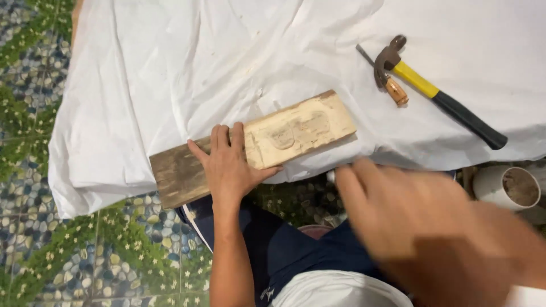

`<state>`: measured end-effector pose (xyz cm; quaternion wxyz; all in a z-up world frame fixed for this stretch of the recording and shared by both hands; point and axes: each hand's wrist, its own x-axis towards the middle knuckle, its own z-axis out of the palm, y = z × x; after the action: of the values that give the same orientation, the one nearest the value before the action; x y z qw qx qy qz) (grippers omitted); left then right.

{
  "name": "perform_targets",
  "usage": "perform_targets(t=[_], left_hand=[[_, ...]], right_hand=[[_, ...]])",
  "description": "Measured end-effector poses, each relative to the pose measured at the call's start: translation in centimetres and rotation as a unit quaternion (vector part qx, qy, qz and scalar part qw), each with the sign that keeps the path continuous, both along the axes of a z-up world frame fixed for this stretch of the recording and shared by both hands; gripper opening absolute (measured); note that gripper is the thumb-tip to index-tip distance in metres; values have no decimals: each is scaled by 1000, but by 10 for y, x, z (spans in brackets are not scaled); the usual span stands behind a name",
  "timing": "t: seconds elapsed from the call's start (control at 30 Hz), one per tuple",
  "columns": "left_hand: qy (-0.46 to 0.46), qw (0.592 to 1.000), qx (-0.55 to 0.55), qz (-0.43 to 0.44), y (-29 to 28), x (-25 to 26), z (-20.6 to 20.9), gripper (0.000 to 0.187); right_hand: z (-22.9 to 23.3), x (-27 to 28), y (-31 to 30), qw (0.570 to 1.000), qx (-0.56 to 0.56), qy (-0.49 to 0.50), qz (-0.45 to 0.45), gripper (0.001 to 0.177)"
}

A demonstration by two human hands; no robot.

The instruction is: The person hand-sands a small, shaped piece of wood to smooth its surface using a small piece of sandpaper.

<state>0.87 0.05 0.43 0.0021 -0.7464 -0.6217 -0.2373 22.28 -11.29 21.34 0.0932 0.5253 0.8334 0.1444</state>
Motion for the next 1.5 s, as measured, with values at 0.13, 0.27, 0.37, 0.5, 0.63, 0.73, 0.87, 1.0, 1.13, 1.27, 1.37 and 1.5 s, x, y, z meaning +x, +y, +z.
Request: perform_targets(t=[0.13,0.27,0.37,0.5,0.63,0.73,0.87,1.0,1.13,1.27,1.37,1.5], left_hand=[[6,1000,-2,3,-1,-1,4,129],[-9,1000,-3,18,-2,1,4,128],[-2,1000,9,23,0,-2,2,128],[-25,1000,-7,-2,-1,-2,-2,126],[8,1000,-16,7,2,-2,-9,131],[-17,1000,-5,-7,-5,-3,-4,132],[-21,1000,-13,-1,1,-1,-5,130],[-13,1000,-3,8,-2,-3,-8,129],[-20,1000,-11,4,0,-2,-9,131],[-8,1000,-14,6,1,-2,-12,132],[-11,1000,-15,8,2,-2,-9,133],[-17,1000,-10,3,0,0,-6,129]], right_hand=[[12,-22,-52,994,95,16,52,12],[-10,-13,-58,980,164,-23,106,16],[-25,1,-41,967,214,-19,138,17],[-55,11,-60,977,116,-15,177,14],[-92,50,-83,982,29,-1,186,23],[-106,69,-74,975,-13,-4,224,32],[-87,55,-49,974,-77,-19,213,42],[-99,29,14,934,113,338,-33,11],[-161,39,59,805,138,565,-115,15],[-178,31,63,804,99,568,-143,12],[-174,32,58,813,81,555,-159,14],[-182,39,69,785,101,593,-149,15]])
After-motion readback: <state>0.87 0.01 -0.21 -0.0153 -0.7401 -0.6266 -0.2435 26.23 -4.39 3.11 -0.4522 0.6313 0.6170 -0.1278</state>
